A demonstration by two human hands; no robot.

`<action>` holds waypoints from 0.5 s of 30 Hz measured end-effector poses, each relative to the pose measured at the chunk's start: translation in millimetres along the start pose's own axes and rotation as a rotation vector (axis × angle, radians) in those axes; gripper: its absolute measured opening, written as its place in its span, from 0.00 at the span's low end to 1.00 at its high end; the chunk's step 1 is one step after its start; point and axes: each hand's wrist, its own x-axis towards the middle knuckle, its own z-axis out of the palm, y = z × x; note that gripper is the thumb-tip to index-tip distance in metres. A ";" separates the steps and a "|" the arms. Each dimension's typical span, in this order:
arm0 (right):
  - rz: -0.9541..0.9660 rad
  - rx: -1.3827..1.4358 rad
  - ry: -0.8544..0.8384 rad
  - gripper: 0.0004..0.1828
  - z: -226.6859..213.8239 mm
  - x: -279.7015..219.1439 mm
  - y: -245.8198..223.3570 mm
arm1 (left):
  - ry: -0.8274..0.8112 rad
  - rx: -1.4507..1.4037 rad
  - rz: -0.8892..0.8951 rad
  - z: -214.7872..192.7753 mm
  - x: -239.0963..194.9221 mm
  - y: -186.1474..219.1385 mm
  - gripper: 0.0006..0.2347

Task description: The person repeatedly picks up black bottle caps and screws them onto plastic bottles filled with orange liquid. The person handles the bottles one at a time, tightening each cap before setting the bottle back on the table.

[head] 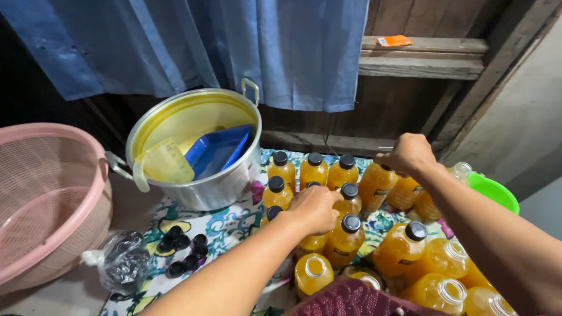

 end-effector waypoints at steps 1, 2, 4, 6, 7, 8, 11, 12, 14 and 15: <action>0.017 -0.004 0.000 0.26 5.0 3.1 -0.6 | -0.001 0.000 -0.013 -0.8 0.9 0.3 0.17; 0.012 0.009 -0.003 0.26 9.7 5.1 -0.2 | -0.004 0.000 -0.024 -1.3 2.2 0.9 0.17; 0.002 0.035 -0.009 0.27 18.2 7.6 0.9 | -0.004 0.010 -0.030 -1.7 3.5 1.4 0.16; -0.021 0.031 0.009 0.27 25.6 9.1 1.5 | -0.001 0.033 -0.018 -2.3 4.8 1.0 0.16; -0.032 0.029 0.017 0.27 28.6 10.1 1.5 | -0.006 0.034 -0.029 -2.4 5.2 0.8 0.16; -0.023 0.028 0.020 0.27 31.2 11.2 1.2 | -0.012 0.036 -0.038 -2.6 5.7 0.8 0.16; -0.023 0.017 0.036 0.27 38.1 15.6 -0.7 | -0.016 0.041 -0.050 -3.0 5.8 0.0 0.16; -0.039 0.006 0.047 0.27 38.2 17.7 -0.4 | -0.015 0.042 -0.048 -3.1 6.5 0.5 0.16; -0.058 -0.019 0.007 0.29 36.7 22.8 -0.4 | -0.014 0.033 -0.059 -3.1 7.3 0.8 0.16; -0.061 -0.033 -0.044 0.31 34.4 26.1 -1.3 | -0.013 0.028 -0.064 -3.0 7.6 0.5 0.16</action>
